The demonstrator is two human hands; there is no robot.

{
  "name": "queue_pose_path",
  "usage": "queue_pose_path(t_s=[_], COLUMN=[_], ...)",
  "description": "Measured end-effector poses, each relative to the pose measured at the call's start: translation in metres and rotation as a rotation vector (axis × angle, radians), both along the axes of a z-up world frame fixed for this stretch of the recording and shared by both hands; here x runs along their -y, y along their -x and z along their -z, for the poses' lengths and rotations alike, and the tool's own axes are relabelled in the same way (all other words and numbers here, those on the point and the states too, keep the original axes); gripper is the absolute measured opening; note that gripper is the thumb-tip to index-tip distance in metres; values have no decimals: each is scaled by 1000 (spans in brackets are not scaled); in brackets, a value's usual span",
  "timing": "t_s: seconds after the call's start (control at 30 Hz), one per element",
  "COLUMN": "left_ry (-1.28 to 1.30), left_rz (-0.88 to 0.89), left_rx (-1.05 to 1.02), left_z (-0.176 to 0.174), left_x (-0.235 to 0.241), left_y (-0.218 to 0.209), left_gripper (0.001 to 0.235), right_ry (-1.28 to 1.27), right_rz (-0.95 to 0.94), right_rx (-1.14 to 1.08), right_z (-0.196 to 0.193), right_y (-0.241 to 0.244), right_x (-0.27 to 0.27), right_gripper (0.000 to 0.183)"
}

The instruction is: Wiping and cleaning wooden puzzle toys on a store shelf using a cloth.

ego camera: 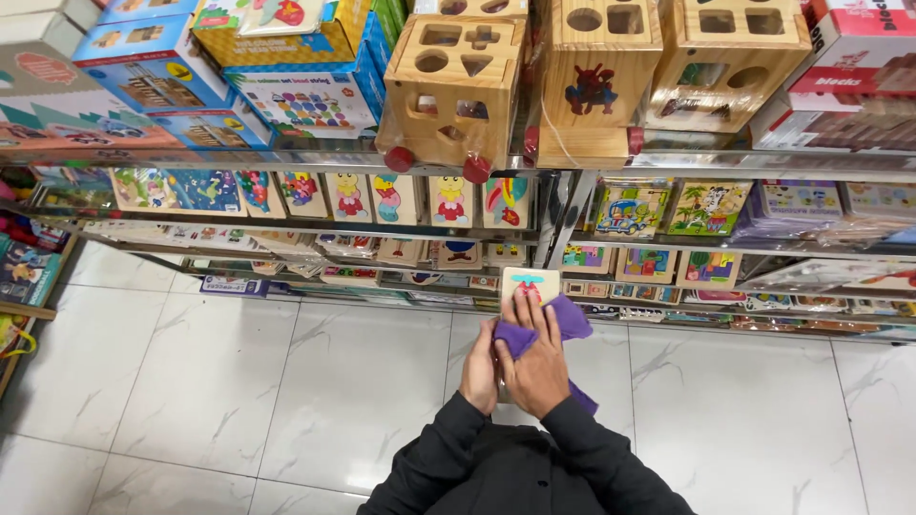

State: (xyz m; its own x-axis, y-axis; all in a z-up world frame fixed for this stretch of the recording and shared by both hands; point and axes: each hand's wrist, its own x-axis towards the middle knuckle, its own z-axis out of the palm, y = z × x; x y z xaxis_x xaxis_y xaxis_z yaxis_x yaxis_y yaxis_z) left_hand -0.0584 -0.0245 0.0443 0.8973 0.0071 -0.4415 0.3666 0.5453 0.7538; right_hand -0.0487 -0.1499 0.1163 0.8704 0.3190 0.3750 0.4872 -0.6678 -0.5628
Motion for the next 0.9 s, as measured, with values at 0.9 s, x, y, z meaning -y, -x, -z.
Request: queue_pose_path(t_s=[0.9], left_ry=[-34], left_rz=[-174], left_rx=[76], left_z=[3], left_x=[39], left_y=[35], left_gripper=[72], right_ry=[107], right_rz=[56], right_rx=[54], right_z=[9], right_y=[-23], right_x=[-7], right_gripper=[65])
